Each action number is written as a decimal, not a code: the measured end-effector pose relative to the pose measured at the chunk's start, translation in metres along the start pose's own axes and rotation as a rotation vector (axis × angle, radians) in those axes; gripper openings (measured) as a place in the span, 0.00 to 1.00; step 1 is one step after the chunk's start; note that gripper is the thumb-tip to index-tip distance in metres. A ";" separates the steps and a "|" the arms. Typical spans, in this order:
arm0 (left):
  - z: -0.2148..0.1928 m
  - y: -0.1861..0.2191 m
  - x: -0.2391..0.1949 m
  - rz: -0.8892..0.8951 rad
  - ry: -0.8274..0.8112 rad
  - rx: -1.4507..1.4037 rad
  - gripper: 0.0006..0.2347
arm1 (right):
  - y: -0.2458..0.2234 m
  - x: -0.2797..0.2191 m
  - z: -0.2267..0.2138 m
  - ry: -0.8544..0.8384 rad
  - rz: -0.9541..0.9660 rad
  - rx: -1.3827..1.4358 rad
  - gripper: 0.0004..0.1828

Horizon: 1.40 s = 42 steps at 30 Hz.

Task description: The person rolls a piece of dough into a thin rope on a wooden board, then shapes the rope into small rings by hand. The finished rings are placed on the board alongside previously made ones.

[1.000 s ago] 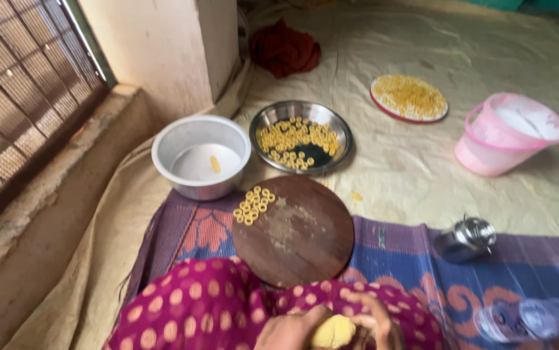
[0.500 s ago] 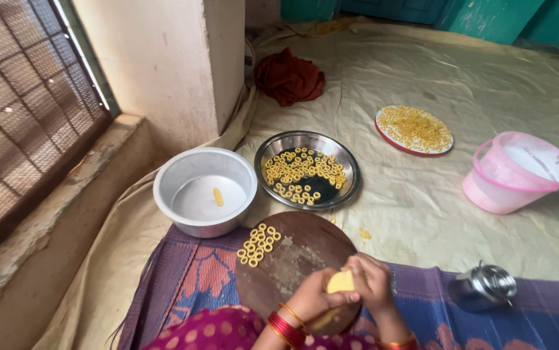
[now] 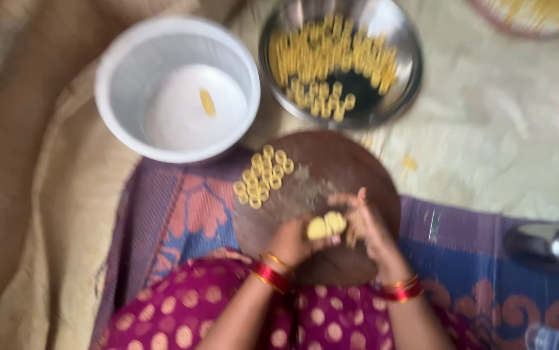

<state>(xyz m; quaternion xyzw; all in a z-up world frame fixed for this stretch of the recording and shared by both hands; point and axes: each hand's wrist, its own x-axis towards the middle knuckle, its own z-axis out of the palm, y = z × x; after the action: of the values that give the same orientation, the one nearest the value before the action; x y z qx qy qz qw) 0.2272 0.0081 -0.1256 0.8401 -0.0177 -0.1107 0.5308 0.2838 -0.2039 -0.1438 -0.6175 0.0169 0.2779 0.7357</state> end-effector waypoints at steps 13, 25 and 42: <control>-0.016 0.014 0.014 -0.193 -0.337 -0.539 0.24 | 0.010 -0.005 -0.021 -0.216 -0.084 -0.089 0.18; -0.008 0.017 0.013 -0.113 -0.039 0.169 0.26 | -0.001 -0.010 0.001 -0.162 -0.164 -0.061 0.12; -0.042 0.022 0.017 -0.186 0.312 0.172 0.24 | 0.021 0.003 -0.017 0.234 -0.440 -0.477 0.16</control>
<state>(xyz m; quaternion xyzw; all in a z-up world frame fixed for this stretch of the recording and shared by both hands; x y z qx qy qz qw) 0.2540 0.0332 -0.0918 0.8873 0.1330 -0.0258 0.4409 0.2830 -0.2169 -0.1678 -0.7885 -0.0979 0.0358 0.6061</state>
